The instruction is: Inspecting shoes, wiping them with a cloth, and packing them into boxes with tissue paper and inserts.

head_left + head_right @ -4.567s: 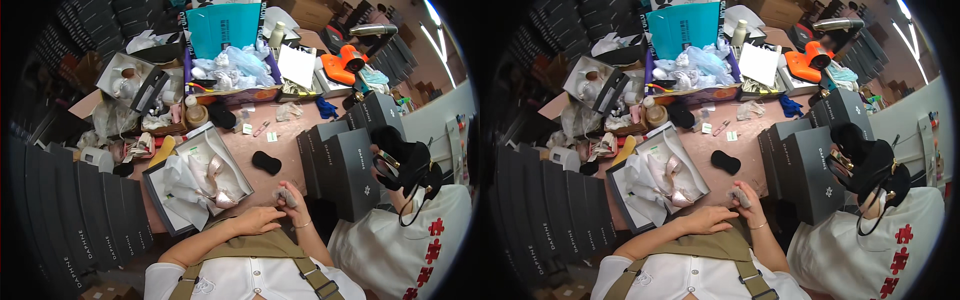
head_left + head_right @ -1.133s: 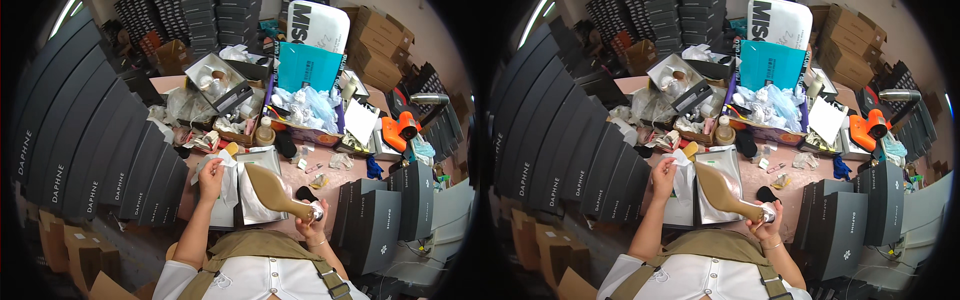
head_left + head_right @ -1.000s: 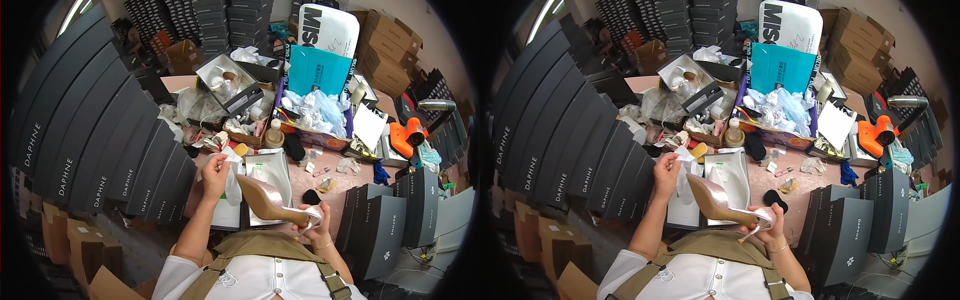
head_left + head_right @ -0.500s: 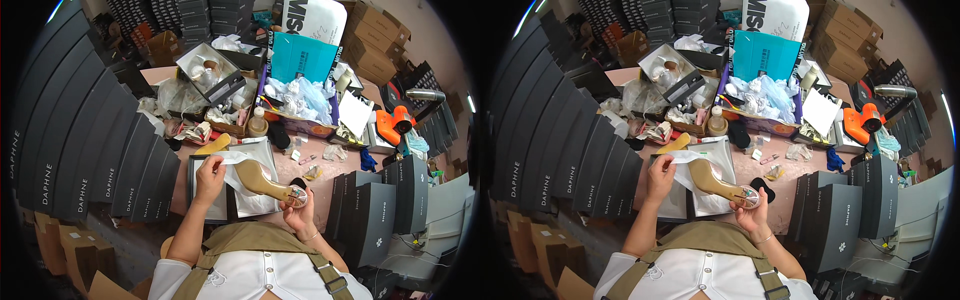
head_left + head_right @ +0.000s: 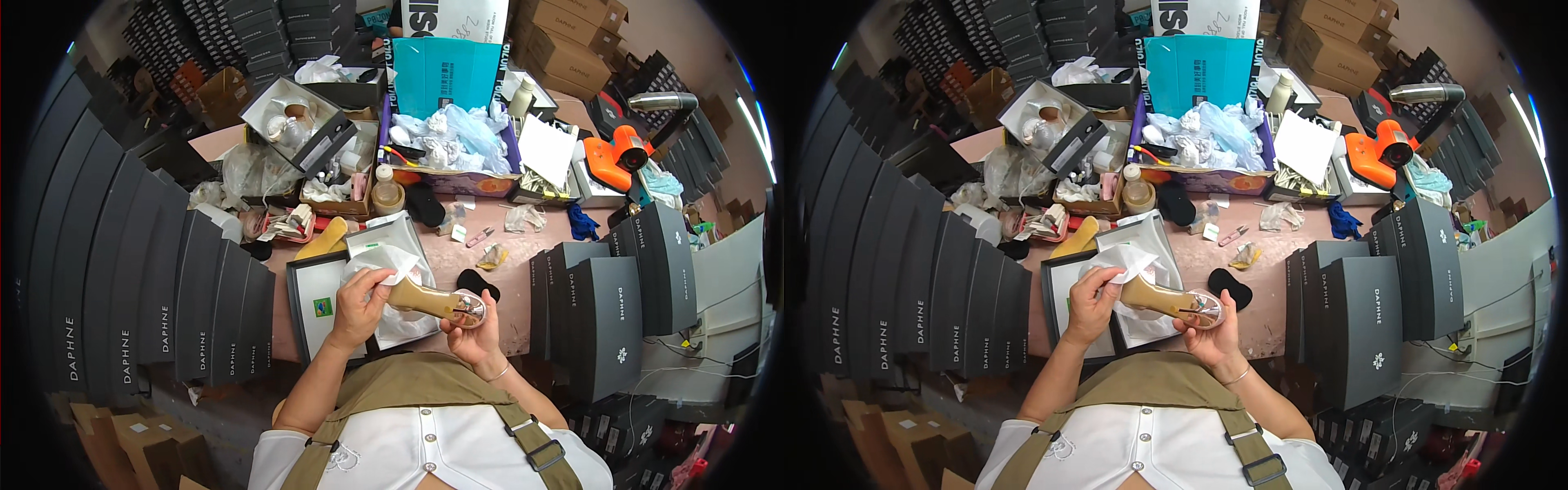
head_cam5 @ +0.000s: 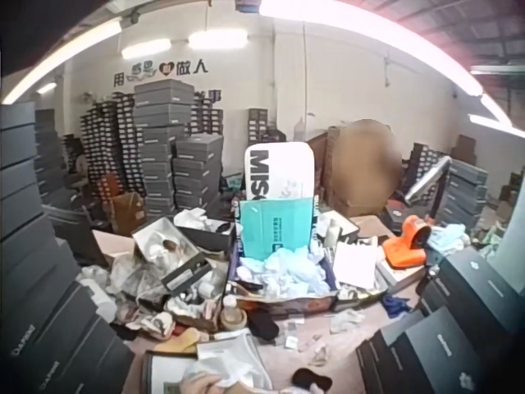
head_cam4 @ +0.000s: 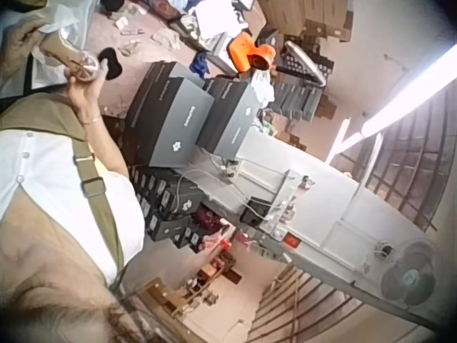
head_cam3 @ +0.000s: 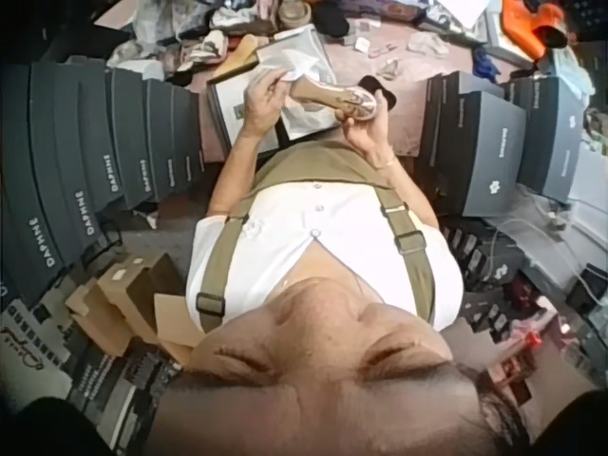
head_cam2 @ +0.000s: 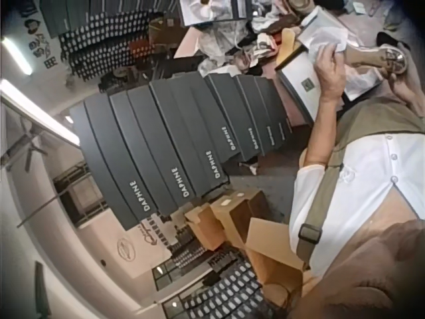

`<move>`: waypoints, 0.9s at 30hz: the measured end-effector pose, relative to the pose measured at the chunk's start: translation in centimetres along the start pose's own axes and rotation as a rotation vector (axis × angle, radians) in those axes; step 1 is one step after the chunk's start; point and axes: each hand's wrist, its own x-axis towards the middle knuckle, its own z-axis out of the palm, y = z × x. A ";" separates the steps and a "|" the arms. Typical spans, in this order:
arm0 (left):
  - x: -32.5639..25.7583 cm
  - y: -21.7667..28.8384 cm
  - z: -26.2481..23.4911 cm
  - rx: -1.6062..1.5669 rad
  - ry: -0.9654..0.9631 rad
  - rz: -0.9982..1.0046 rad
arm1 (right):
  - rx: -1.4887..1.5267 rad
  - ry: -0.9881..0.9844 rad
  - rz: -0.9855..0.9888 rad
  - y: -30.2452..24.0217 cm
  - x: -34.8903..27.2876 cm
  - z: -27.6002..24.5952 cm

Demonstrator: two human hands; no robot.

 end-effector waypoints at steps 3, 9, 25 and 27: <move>-0.5 1.2 0.3 -0.230 0.009 -0.023 | -0.015 -0.008 -0.026 0.0 -0.2 -0.6; -0.2 -0.2 0.5 -0.227 0.100 -0.122 | -0.100 0.137 -0.100 0.4 -1.1 0.0; -1.0 0.9 3.4 -0.214 -0.126 -0.031 | -0.051 0.062 -0.237 1.6 -3.9 0.5; -1.6 0.6 2.7 -0.295 -0.126 -0.041 | -0.075 0.093 -0.338 2.3 -4.4 0.9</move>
